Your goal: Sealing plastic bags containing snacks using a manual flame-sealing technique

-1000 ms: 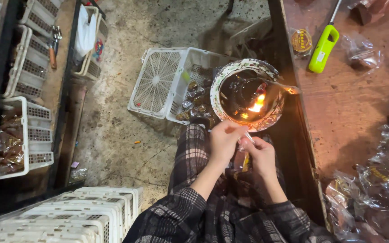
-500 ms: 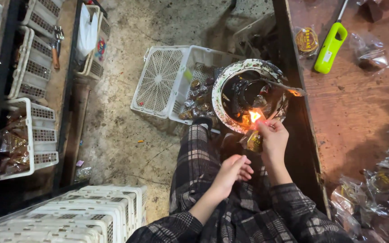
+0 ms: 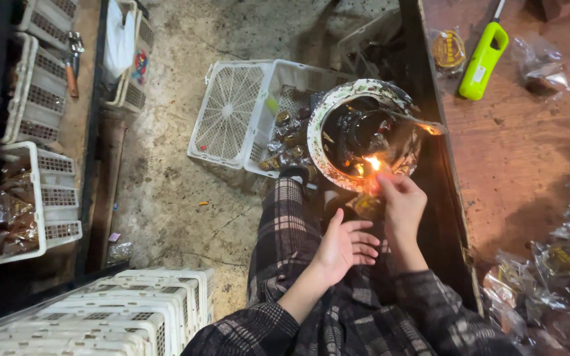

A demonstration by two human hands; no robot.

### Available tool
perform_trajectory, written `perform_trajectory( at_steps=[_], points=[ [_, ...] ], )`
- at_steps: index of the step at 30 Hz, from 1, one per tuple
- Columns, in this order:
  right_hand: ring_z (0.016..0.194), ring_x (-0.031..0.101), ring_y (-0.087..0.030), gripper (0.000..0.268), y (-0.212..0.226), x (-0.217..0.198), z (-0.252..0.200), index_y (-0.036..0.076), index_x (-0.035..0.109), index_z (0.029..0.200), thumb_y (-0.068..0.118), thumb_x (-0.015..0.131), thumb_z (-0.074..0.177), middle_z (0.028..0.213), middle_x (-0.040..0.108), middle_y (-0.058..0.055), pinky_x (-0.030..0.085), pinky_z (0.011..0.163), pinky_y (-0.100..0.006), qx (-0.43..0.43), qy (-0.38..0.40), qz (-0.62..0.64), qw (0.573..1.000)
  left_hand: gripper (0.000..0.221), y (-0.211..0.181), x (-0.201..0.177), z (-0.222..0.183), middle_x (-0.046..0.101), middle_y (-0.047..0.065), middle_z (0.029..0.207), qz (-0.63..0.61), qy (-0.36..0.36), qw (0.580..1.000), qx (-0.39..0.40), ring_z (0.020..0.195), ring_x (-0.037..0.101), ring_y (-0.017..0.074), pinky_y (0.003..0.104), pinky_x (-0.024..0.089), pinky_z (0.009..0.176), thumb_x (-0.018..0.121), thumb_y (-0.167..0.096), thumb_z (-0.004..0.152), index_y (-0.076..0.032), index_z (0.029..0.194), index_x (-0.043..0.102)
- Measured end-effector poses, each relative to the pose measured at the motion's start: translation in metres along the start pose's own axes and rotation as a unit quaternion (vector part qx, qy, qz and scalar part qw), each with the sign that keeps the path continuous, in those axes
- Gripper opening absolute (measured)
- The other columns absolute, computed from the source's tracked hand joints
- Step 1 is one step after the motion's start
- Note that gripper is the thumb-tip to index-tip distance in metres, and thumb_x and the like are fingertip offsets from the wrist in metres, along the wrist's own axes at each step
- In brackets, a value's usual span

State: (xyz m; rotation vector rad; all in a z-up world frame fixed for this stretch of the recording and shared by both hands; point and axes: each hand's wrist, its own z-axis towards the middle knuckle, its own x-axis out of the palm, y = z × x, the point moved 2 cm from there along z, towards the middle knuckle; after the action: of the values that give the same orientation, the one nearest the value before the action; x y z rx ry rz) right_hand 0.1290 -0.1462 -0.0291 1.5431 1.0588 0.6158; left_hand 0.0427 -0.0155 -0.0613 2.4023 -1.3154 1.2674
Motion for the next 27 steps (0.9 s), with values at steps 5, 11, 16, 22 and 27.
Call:
perform_trajectory(
  at_steps=[5, 11, 16, 22, 27],
  points=[
    [0.062, 0.048, -0.007, 0.012, 0.033, -0.016, -0.051, 0.01, 0.078, 0.088, 0.018, 0.086, 0.085, 0.063, 0.063, -0.003, 0.044, 0.059, -0.025, -0.023, 0.022, -0.043, 0.999, 0.098, 0.011, -0.015, 0.003, 0.073, 0.031, 0.101, -0.097, 0.059, 0.99, -0.085, 0.079, 0.075, 0.0447, 0.055, 0.064, 0.061, 0.04, -0.089, 0.096, 0.004, 0.116, 0.067],
    [0.098, 0.059, -0.022, 0.024, 0.018, -0.033, -0.08, 0.001, 0.064, 0.071, 0.003, 0.087, 0.079, 0.096, 0.062, -0.011, 0.045, 0.092, -0.03, -0.13, 0.097, 0.031, 0.986, 0.024, 0.009, -0.008, -0.002, 0.074, 0.027, 0.103, -0.059, 0.029, 0.998, -0.009, 0.087, 0.075, 0.0456, 0.054, 0.065, 0.067, 0.061, -0.026, 0.104, -0.007, 0.116, 0.068],
    [0.119, 0.056, -0.029, 0.04, 0.008, -0.02, -0.088, 0.004, 0.049, 0.104, 0.01, 0.084, 0.085, 0.125, 0.058, -0.019, 0.039, 0.101, -0.041, -0.161, 0.079, -0.008, 0.984, 0.031, -0.016, 0.035, -0.042, 0.062, 0.005, 0.094, 0.273, -0.076, 0.932, 0.225, 0.087, 0.067, 0.0151, 0.029, 0.059, 0.075, 0.062, -0.005, 0.089, -0.007, 0.119, 0.059],
    [0.083, 0.064, -0.02, 0.041, 0.036, -0.052, -0.075, -0.001, 0.042, 0.136, -0.002, 0.055, 0.097, 0.113, 0.061, -0.015, 0.054, 0.076, -0.031, -0.046, 0.047, 0.042, 0.997, 0.039, -0.017, 0.039, -0.073, 0.061, 0.025, 0.13, 0.256, 0.023, 0.92, 0.296, 0.105, 0.069, 0.0299, 0.034, 0.066, 0.083, 0.055, -0.006, 0.095, 0.002, 0.132, 0.045],
    [0.1, 0.058, -0.023, 0.014, 0.055, -0.18, -0.032, -0.005, 0.066, 0.118, -0.014, 0.069, 0.107, 0.116, 0.066, -0.017, 0.049, 0.094, -0.033, -0.262, -0.084, -0.18, 0.944, 0.043, -0.086, 0.012, -0.066, 0.063, 0.016, 0.123, 0.212, -0.144, 0.869, 0.423, 0.095, 0.071, 0.0224, 0.034, 0.065, 0.082, 0.05, -0.017, 0.103, -0.005, 0.143, 0.037]
  ],
)
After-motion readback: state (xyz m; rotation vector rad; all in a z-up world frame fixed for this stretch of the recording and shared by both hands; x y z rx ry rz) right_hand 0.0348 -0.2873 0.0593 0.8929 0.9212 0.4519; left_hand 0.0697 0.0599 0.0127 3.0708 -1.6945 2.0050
